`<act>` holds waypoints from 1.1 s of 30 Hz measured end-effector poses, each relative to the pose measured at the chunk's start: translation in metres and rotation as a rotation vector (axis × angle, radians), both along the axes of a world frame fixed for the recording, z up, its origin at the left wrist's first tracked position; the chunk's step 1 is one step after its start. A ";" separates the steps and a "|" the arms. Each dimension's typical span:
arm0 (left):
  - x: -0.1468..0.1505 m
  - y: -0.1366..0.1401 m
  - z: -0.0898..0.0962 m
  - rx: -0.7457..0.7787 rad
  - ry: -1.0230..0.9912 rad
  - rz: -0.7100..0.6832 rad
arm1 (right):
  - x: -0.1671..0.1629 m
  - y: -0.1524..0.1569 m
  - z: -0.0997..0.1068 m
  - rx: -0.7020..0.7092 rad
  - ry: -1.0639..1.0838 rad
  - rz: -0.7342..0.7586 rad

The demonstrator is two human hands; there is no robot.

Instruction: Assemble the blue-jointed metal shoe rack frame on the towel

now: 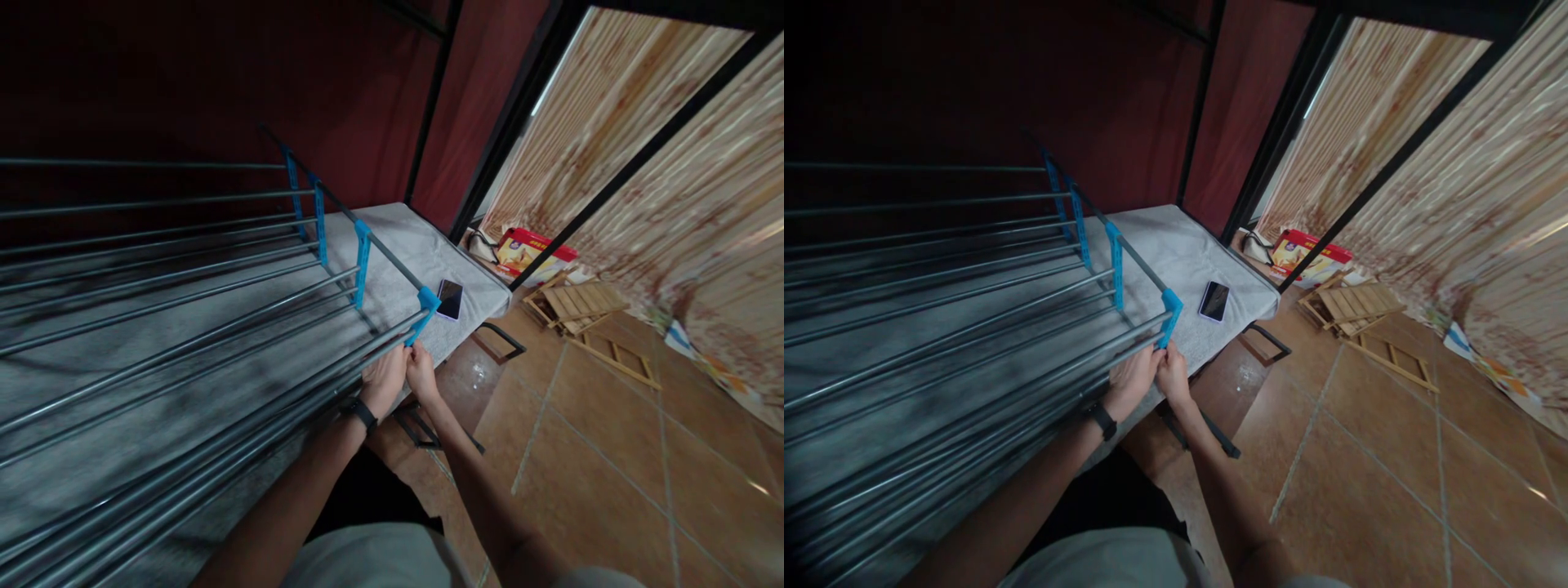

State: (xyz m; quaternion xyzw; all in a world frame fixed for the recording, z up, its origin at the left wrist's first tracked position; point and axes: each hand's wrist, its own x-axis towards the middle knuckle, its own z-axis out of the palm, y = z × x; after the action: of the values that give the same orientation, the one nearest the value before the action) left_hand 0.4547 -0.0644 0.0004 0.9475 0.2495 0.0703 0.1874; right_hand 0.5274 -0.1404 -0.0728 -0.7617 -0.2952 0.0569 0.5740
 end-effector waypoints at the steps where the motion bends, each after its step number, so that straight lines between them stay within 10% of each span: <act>1: 0.000 0.000 0.000 -0.002 0.002 -0.002 | 0.000 0.000 0.000 0.002 0.000 0.004; 33: 0.000 0.009 0.007 -0.136 0.015 0.009 | -0.003 0.001 -0.001 0.011 0.000 0.021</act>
State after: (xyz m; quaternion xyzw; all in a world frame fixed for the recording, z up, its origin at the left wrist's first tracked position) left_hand 0.4545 -0.0555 0.0070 0.9320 0.2592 0.0470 0.2490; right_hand 0.5247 -0.1397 -0.0737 -0.7555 -0.3035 0.0614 0.5774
